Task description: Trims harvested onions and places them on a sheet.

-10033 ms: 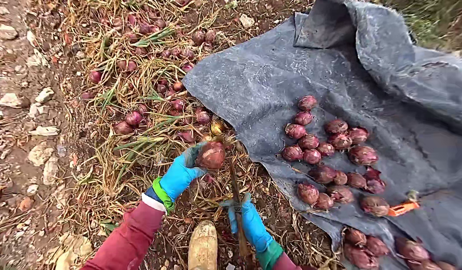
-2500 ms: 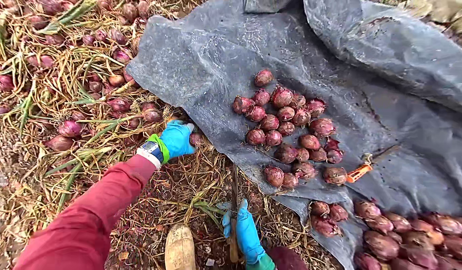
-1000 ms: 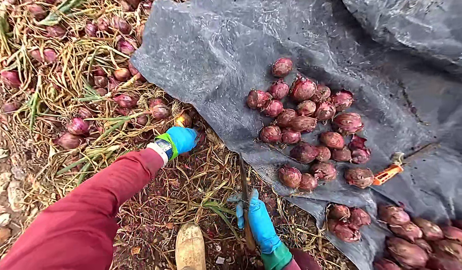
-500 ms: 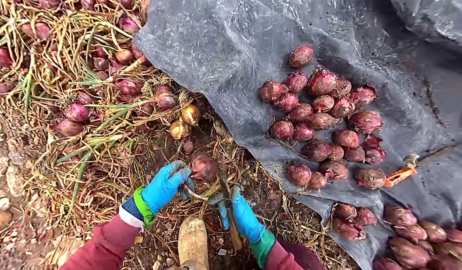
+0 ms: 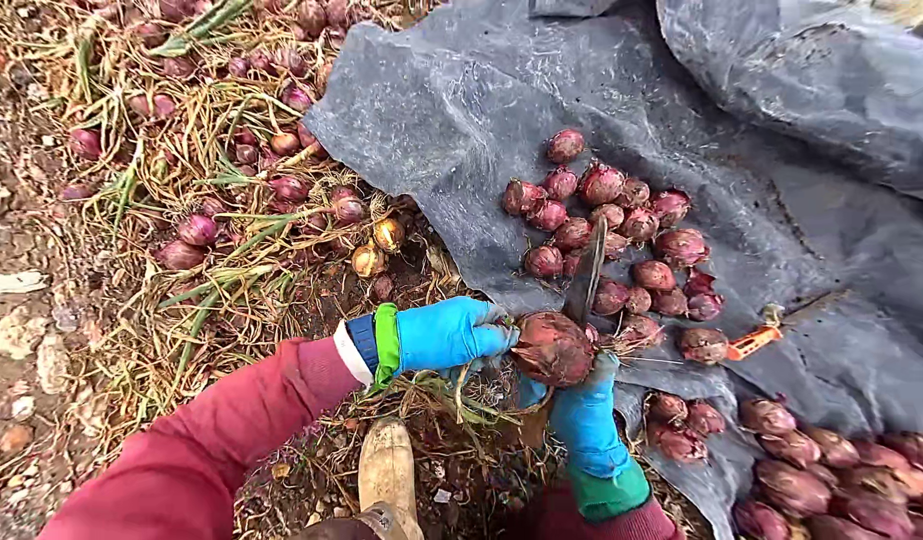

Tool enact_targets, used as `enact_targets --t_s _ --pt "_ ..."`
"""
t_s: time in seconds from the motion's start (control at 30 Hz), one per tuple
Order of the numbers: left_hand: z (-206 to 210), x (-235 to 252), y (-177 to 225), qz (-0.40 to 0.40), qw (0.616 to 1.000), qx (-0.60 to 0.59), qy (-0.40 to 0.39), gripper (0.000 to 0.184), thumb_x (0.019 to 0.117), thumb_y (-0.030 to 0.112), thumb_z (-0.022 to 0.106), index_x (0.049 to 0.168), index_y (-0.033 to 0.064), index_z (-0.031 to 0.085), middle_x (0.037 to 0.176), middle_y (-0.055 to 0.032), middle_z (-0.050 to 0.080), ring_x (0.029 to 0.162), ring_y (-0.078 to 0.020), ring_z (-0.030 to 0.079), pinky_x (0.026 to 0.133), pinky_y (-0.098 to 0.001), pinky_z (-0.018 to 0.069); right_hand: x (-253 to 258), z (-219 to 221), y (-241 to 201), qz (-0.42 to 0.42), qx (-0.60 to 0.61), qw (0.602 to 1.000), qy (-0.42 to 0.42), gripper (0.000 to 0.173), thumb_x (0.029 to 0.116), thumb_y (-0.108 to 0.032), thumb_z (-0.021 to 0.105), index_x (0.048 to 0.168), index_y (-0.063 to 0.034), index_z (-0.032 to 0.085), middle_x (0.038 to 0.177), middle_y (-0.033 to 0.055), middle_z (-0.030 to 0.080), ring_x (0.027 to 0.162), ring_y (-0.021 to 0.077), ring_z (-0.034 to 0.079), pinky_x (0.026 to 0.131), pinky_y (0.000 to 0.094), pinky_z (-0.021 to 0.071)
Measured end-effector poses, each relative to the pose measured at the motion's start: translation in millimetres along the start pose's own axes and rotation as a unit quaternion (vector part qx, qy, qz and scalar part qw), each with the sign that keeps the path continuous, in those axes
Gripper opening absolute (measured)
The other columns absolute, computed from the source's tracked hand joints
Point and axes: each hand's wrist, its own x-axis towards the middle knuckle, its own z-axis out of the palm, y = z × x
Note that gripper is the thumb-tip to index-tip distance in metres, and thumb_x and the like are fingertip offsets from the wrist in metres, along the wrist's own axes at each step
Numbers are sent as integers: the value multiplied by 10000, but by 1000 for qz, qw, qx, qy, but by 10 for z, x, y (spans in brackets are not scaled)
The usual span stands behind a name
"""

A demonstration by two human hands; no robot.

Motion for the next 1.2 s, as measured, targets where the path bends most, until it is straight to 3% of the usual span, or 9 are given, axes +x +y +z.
enact_targets --t_s 0.2,0.4,0.57,0.67,0.8,0.9,0.97,1.07,1.2 --pt "-112 85 -8 45 990 89 101 272 1067 311 582 1029 74 711 747 -2 630 609 -66 548 574 -255 467 98 -78 48 -20 -5 999 35 763 832 -917 345 849 -196 596 512 12 519 391 181 545 382 397 525" --pt "-1018 -51 -552 -121 873 327 341 352 1057 476 543 1188 207 729 977 -48 754 909 -222 725 856 -561 573 524 -227 -70 -59 52 985 151 707 958 -809 197 947 -216 581 493 2 474 373 173 503 367 382 493" --pt "-1575 137 -1399 -231 809 459 287 278 960 233 674 1229 267 737 1218 -90 731 1197 -350 661 996 -659 506 1106 -540 -203 31 44 970 236 760 975 -784 80 883 -209 568 527 -33 423 404 137 431 399 357 454" --pt "-1608 235 -1623 -245 795 484 273 480 808 130 811 1267 234 715 1285 -92 704 1270 -402 598 965 -657 534 1214 -631 -501 -59 76 978 184 792 981 -755 15 922 -207 584 522 -21 443 400 148 457 394 364 471" --pt "-1581 242 -1801 -262 784 509 242 774 711 27 864 1428 125 590 1606 -116 431 1220 -459 614 895 -663 569 1055 -495 -604 -124 87 980 127 881 949 -782 -26 961 -183 620 521 -6 472 399 164 488 391 371 491" --pt "-1631 236 -1833 -283 778 492 268 945 687 -28 855 1531 194 492 1636 -157 370 1162 -494 640 819 -707 574 653 -282 -174 16 -105 991 80 933 900 -860 68 963 -116 628 532 58 528 397 204 537 383 387 521" --pt "-1587 245 -1807 -314 762 488 286 922 724 9 842 1545 172 458 1581 -236 404 1058 -509 671 781 -705 578 308 -188 243 198 -265 943 -39 949 940 -822 114 1028 -79 699 611 98 615 469 230 597 453 402 548" --pt "-1484 185 -1657 -357 743 499 269 783 717 139 865 1423 58 537 1428 -300 506 974 -493 686 764 -682 583 -261 -10 776 314 -144 936 -64 955 975 -755 53 1072 -26 661 603 99 590 446 219 573 420 371 530" --pt "-1259 -187 -1832 -315 785 508 161 639 706 301 885 1287 156 662 1260 -162 656 1056 -384 688 851 -634 587 -825 194 1114 328 -27 944 -19 1071 940 -760 -72 1096 0 666 581 132 589 435 248 577 404 404 533"
